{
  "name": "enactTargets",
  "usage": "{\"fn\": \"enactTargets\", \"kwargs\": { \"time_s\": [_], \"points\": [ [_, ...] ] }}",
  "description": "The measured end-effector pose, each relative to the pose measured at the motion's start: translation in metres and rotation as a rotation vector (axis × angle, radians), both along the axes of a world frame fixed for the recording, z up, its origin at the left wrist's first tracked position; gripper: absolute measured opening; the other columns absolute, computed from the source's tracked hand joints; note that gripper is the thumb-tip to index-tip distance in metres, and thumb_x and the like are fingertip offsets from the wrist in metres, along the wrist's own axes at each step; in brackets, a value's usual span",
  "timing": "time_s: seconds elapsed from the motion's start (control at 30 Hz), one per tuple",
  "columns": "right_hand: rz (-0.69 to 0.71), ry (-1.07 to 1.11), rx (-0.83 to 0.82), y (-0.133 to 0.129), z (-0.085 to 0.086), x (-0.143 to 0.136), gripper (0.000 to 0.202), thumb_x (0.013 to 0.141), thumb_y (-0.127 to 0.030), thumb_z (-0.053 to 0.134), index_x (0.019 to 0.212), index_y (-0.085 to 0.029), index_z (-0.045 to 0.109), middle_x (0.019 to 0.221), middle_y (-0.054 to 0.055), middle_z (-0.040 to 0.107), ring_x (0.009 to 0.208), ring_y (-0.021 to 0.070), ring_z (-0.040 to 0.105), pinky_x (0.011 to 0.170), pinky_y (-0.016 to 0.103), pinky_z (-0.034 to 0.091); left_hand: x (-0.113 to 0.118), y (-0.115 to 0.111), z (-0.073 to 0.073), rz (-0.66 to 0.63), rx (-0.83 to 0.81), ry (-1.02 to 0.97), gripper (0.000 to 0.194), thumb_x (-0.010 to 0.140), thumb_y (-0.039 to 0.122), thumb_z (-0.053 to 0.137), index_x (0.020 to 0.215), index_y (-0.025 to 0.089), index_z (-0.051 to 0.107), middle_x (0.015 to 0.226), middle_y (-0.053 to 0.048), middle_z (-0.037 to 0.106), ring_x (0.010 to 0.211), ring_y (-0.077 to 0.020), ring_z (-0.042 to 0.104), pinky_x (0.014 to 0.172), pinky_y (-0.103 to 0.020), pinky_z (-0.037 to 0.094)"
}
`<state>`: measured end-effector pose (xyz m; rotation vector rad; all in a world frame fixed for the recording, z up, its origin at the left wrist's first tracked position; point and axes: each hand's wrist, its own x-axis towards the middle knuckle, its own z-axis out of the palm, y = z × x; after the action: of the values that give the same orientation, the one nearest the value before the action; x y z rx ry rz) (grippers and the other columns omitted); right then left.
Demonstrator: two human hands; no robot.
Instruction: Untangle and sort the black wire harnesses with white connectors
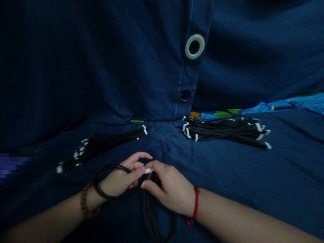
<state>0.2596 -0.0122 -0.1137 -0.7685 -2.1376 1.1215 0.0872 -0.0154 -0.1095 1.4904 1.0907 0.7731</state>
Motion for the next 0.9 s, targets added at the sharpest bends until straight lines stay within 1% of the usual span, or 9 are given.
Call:
{"fn": "enactTargets", "kwargs": {
  "time_s": [0.07, 0.17, 0.3, 0.5, 0.63, 0.7, 0.8, 0.83, 0.9],
  "points": [
    [-0.027, -0.023, 0.037, -0.001, 0.000, 0.000, 0.011, 0.083, -0.025, 0.049, 0.091, -0.017, 0.051, 0.087, 0.004, 0.057, 0.078, 0.0157, 0.052, 0.071, 0.029, 0.037, 0.000, 0.000, -0.001, -0.020, -0.010, -0.047, 0.033, 0.080, 0.031, 0.049, 0.111, 0.019, 0.043, 0.054, 0.007, 0.045, 0.041, -0.0053, 0.036, 0.040, -0.017, 0.027],
    [-0.050, -0.036, 0.052, -0.002, 0.000, -0.001, 0.012, 0.086, -0.028, 0.044, 0.087, -0.018, 0.052, 0.082, 0.004, 0.056, 0.076, 0.0159, 0.051, 0.068, 0.028, 0.035, 0.002, -0.001, -0.001, -0.032, -0.051, -0.131, 0.035, 0.080, 0.027, 0.051, 0.113, 0.021, 0.041, 0.056, 0.008, 0.044, 0.042, -0.0048, 0.033, 0.041, -0.018, 0.024],
    [-0.085, 0.002, 0.002, -0.001, -0.002, -0.004, 0.018, 0.087, -0.030, 0.043, 0.076, -0.018, 0.049, 0.069, 0.000, 0.050, 0.063, 0.0122, 0.045, 0.059, 0.026, 0.032, 0.005, -0.004, 0.003, -0.021, -0.017, -0.056, 0.041, 0.078, 0.018, 0.051, 0.117, 0.023, 0.040, 0.054, 0.009, 0.040, 0.045, -0.0063, 0.034, 0.044, -0.019, 0.025],
    [-0.059, 0.120, -0.278, 0.006, -0.011, -0.009, 0.029, 0.086, -0.040, 0.043, 0.067, -0.018, 0.041, 0.054, -0.005, 0.042, 0.044, 0.0060, 0.034, 0.041, 0.020, 0.026, 0.008, -0.006, -0.001, -0.005, 0.035, 0.013, 0.037, 0.083, 0.026, 0.044, 0.120, 0.023, 0.037, 0.053, 0.009, 0.038, 0.045, -0.0073, 0.032, 0.044, -0.020, 0.024],
    [-0.003, 0.200, -0.438, 0.011, -0.012, -0.009, 0.030, 0.085, -0.041, 0.046, 0.068, -0.016, 0.041, 0.053, -0.007, 0.043, 0.039, 0.0035, 0.034, 0.036, 0.016, 0.026, 0.006, -0.004, -0.004, 0.023, -0.021, 0.007, 0.037, 0.084, 0.032, 0.042, 0.119, 0.022, 0.037, 0.062, 0.005, 0.048, 0.047, -0.0069, 0.036, 0.044, -0.021, 0.026],
    [0.015, 0.236, -0.482, 0.012, -0.012, -0.007, 0.028, 0.085, -0.039, 0.047, 0.071, -0.015, 0.043, 0.054, -0.008, 0.042, 0.038, 0.0030, 0.034, 0.036, 0.016, 0.026, 0.002, -0.003, -0.004, 0.019, -0.064, -0.016, 0.040, 0.082, 0.035, 0.046, 0.118, 0.020, 0.038, 0.065, 0.004, 0.049, 0.048, -0.0071, 0.039, 0.045, -0.021, 0.028],
    [0.020, 0.286, -0.510, 0.014, -0.012, -0.005, 0.024, 0.085, -0.036, 0.049, 0.075, -0.015, 0.045, 0.054, -0.008, 0.040, 0.039, 0.0028, 0.034, 0.035, 0.015, 0.025, -0.004, -0.002, -0.001, -0.066, -0.140, -0.180, 0.055, 0.074, 0.045, 0.056, 0.118, 0.019, 0.037, 0.069, 0.002, 0.050, 0.052, -0.0083, 0.044, 0.048, -0.022, 0.030],
    [0.018, 0.300, -0.513, 0.014, -0.012, -0.005, 0.023, 0.085, -0.035, 0.049, 0.076, -0.015, 0.045, 0.055, -0.008, 0.040, 0.039, 0.0027, 0.034, 0.036, 0.015, 0.025, -0.006, -0.002, -0.001, -0.094, -0.190, -0.282, 0.059, 0.072, 0.051, 0.054, 0.118, 0.018, 0.038, 0.073, 0.000, 0.052, 0.055, -0.0090, 0.045, 0.049, -0.022, 0.029],
    [0.010, 0.317, -0.509, 0.015, -0.012, -0.004, 0.021, 0.084, -0.034, 0.050, 0.079, -0.014, 0.046, 0.058, -0.007, 0.042, 0.041, 0.0027, 0.034, 0.036, 0.015, 0.025, -0.008, -0.001, 0.000, -0.124, -0.315, -0.493, 0.066, 0.071, 0.065, 0.041, 0.116, 0.017, 0.040, 0.082, -0.005, 0.054, 0.058, -0.0107, 0.048, 0.050, -0.023, 0.029]
  ]
}}
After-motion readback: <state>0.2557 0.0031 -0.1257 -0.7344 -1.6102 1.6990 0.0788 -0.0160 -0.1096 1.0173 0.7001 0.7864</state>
